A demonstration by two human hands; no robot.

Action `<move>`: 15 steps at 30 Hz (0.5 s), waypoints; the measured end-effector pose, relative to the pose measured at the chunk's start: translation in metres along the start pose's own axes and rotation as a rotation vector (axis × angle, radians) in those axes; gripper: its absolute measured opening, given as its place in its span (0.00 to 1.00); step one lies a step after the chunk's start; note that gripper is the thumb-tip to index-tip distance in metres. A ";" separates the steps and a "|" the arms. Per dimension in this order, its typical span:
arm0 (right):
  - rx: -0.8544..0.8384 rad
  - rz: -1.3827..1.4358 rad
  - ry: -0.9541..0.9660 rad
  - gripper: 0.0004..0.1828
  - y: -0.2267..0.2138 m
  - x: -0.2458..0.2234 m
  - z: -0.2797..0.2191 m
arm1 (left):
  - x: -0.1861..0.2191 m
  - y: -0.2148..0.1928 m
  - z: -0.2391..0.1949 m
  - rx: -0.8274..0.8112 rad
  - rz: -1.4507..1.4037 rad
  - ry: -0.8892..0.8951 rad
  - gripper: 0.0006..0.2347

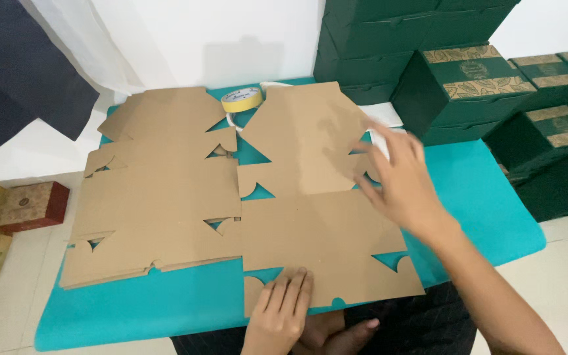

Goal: The person assembles a green cardboard box by folding the flat sheet along pre-cut lines and tucking the flaps into place. They then place a white tissue paper inside the box, close the lid, and set the finished box aside.

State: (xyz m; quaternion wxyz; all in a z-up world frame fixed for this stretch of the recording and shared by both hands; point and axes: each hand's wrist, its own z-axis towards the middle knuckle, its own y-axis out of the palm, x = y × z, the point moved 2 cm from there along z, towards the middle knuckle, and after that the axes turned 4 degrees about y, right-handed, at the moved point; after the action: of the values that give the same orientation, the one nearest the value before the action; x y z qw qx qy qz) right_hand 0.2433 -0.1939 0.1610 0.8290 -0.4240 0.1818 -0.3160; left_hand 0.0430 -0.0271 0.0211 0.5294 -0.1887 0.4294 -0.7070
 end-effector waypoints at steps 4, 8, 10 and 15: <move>-0.334 0.342 -0.069 0.25 0.000 -0.032 -0.074 | -0.008 -0.007 0.010 -0.016 -0.112 -0.018 0.14; -0.580 0.338 -0.011 0.40 0.002 -0.047 -0.124 | -0.018 -0.018 0.016 -0.161 -0.222 -0.010 0.17; -0.566 0.234 -0.010 0.38 0.004 -0.043 -0.133 | -0.025 -0.023 0.026 -0.204 -0.262 0.003 0.17; -0.461 0.192 0.032 0.12 0.001 -0.034 -0.122 | -0.041 -0.027 0.057 -0.218 -0.168 -0.076 0.11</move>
State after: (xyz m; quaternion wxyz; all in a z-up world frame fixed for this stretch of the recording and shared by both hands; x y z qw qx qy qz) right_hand 0.1489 -0.2424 0.0913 0.7335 -0.5776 0.3018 -0.1927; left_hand 0.0839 -0.0107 0.0827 0.4604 -0.3071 0.4660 -0.6903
